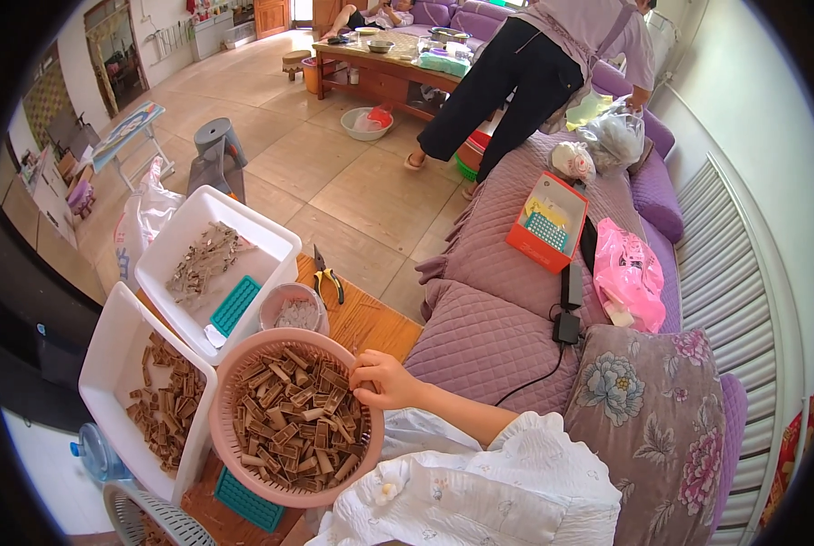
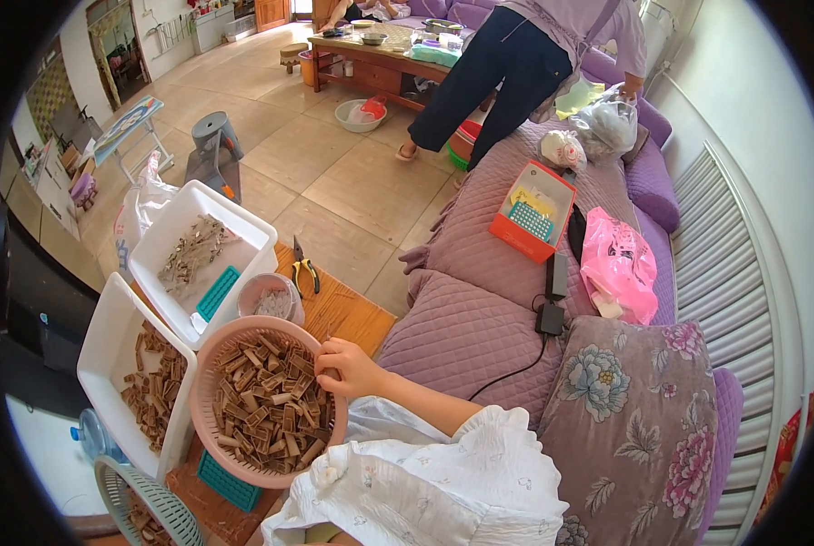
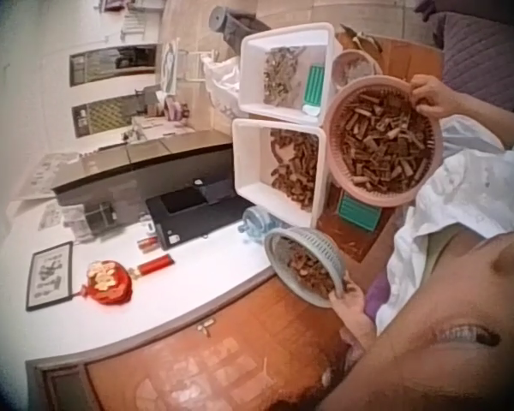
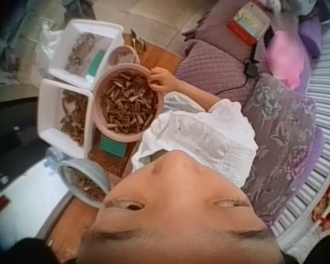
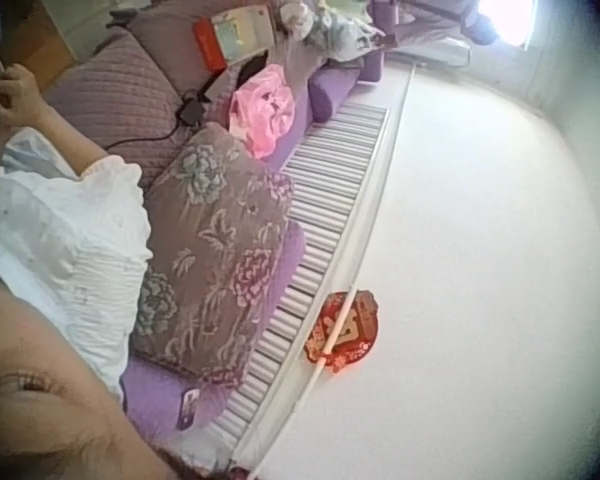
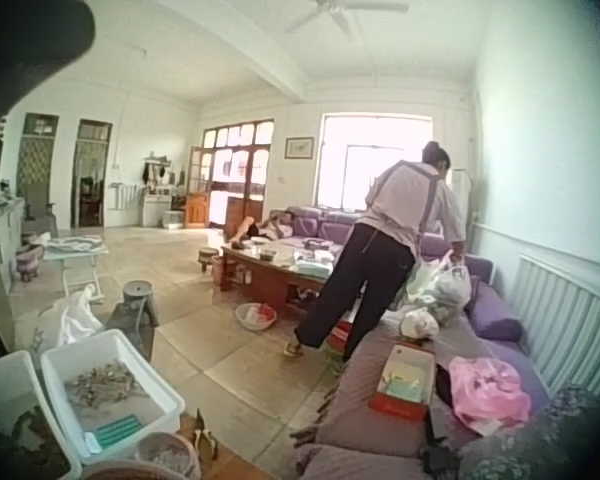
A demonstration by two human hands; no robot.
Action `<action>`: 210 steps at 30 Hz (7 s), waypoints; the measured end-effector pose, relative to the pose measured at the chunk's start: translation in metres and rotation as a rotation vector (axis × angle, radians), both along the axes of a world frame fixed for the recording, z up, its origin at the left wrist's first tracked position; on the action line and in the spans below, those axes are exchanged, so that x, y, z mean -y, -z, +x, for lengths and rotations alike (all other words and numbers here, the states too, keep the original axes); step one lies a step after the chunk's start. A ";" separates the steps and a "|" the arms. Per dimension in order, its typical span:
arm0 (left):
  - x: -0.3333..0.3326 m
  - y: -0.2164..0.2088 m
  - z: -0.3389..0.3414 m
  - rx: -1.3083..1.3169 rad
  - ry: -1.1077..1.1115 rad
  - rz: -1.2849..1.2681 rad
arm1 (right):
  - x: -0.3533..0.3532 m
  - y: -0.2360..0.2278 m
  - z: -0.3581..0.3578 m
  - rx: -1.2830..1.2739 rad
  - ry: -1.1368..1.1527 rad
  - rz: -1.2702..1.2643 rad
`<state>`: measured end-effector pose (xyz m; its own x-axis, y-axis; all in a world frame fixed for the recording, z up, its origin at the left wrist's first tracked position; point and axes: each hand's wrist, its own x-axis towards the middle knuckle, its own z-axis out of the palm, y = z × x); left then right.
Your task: The person sorts plastic parts by hand, inspecting them and placing them into different sorting trays and plastic baskets.
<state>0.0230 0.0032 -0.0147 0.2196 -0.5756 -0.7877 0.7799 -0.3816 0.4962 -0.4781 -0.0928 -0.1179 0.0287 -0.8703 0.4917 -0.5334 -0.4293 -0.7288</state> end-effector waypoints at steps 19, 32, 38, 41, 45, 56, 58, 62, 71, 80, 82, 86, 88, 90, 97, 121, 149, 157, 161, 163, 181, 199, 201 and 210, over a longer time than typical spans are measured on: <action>0.005 -0.022 -0.022 0.098 -0.151 0.040 | 0.045 -0.051 0.032 -0.306 0.084 -0.119; -0.007 0.004 0.005 -0.198 -0.136 -0.113 | 0.170 -0.058 0.136 -0.413 -0.490 -0.336; -0.004 -0.005 -0.010 -0.042 -0.193 -0.094 | 0.190 -0.055 0.170 -0.873 -0.735 0.141; 0.009 -0.017 -0.025 -0.041 -0.298 0.051 | 0.192 -0.055 0.168 -0.848 -0.727 0.122; 0.008 -0.011 -0.023 0.007 -0.325 0.083 | 0.199 -0.051 0.174 -0.802 -0.773 0.114; 0.006 -0.016 -0.022 0.084 -0.295 0.045 | 0.254 -0.059 0.214 -0.692 -0.837 0.353; 0.016 -0.019 -0.030 0.136 -0.291 0.047 | 0.295 -0.044 0.227 -0.501 -0.696 0.552; 0.026 -0.022 -0.035 0.165 -0.278 0.072 | 0.368 -0.002 0.262 -0.868 -0.436 0.491; -0.004 -0.009 -0.025 0.203 -0.156 0.091 | 0.376 0.022 0.311 -0.955 -0.059 0.537; 0.006 -0.018 -0.030 0.148 -0.151 0.127 | 0.441 -0.012 0.297 -0.635 -0.717 0.802; 0.006 -0.018 -0.030 0.163 -0.152 0.135 | 0.441 -0.014 0.302 -0.534 -0.708 0.684; 0.008 -0.020 -0.031 0.149 -0.153 0.147 | 0.455 0.005 0.308 -1.075 -0.586 0.166; 0.009 -0.021 -0.031 0.151 -0.160 0.157 | 0.455 0.014 0.310 -1.164 -0.617 0.175; 0.010 -0.022 -0.031 0.148 -0.160 0.157 | 0.461 0.020 0.309 -1.255 -0.645 0.185; 0.007 -0.022 -0.030 0.117 -0.170 0.173 | 0.471 0.023 0.311 -1.156 -0.741 0.267; 0.008 -0.025 -0.032 0.140 -0.229 0.199 | 0.469 0.005 0.314 -1.266 -0.548 0.266; -0.004 -0.013 -0.028 0.160 -0.225 0.160 | 0.429 -0.005 0.307 -1.164 -0.637 0.190; 0.005 -0.017 -0.032 0.182 -0.212 0.196 | 0.416 0.015 0.291 -1.384 -0.707 0.300; 0.004 -0.016 -0.031 0.173 -0.204 0.164 | 0.420 0.014 0.294 -1.488 -0.660 0.306; 0.003 -0.017 -0.032 0.172 -0.207 0.160 | 0.424 0.012 0.295 -1.394 -0.657 0.322; -0.001 -0.016 -0.029 0.159 -0.163 0.172 | 0.412 0.040 0.315 -0.978 -0.317 0.546; -0.001 -0.015 -0.029 0.173 -0.177 0.166 | 0.398 0.015 0.292 -1.214 -0.500 0.477; -0.001 -0.015 -0.030 0.185 -0.179 0.173 | 0.399 0.030 0.287 -1.202 -0.464 0.469; 0.005 -0.020 -0.033 0.156 -0.250 0.179 | 0.396 0.023 0.295 -1.252 -0.370 0.478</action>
